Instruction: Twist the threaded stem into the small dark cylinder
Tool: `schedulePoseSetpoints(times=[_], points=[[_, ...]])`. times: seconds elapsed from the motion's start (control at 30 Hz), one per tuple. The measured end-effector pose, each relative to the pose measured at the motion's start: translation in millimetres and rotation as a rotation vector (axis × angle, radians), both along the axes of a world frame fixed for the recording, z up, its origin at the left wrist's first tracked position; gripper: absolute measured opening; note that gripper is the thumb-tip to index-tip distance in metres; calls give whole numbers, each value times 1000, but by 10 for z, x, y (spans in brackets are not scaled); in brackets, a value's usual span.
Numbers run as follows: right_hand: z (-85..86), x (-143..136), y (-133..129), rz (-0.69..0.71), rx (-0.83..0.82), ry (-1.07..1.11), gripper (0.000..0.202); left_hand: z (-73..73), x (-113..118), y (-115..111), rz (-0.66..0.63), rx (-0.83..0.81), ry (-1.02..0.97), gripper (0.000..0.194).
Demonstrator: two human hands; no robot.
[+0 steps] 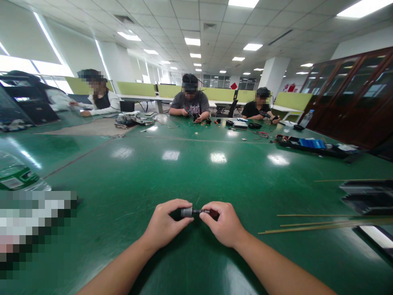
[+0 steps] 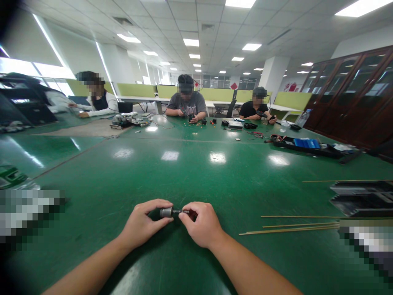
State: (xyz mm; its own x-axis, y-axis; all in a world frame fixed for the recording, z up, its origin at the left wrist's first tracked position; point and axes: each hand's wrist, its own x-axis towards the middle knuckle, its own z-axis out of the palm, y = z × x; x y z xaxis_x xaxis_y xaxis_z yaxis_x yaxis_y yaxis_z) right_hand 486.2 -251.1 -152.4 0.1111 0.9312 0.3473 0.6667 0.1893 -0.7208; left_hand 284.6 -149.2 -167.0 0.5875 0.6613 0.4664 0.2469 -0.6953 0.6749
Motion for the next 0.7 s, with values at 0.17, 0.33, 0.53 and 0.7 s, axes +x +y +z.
schedulePoseSetpoints(times=[0.17,0.33,0.53,0.7], points=[[-7,-4,3,-13,3,-6,11,-3,0,1,1,8,-8,29],[-5,-3,6,-11,7,-4,11,-1,-3,-5,0,11,-12,28],[-2,2,1,-12,0,3,10,0,-1,4,8,-9,-7,29],[-9,-3,4,-14,-1,7,10,2,-1,-3,3,-14,-6,29]])
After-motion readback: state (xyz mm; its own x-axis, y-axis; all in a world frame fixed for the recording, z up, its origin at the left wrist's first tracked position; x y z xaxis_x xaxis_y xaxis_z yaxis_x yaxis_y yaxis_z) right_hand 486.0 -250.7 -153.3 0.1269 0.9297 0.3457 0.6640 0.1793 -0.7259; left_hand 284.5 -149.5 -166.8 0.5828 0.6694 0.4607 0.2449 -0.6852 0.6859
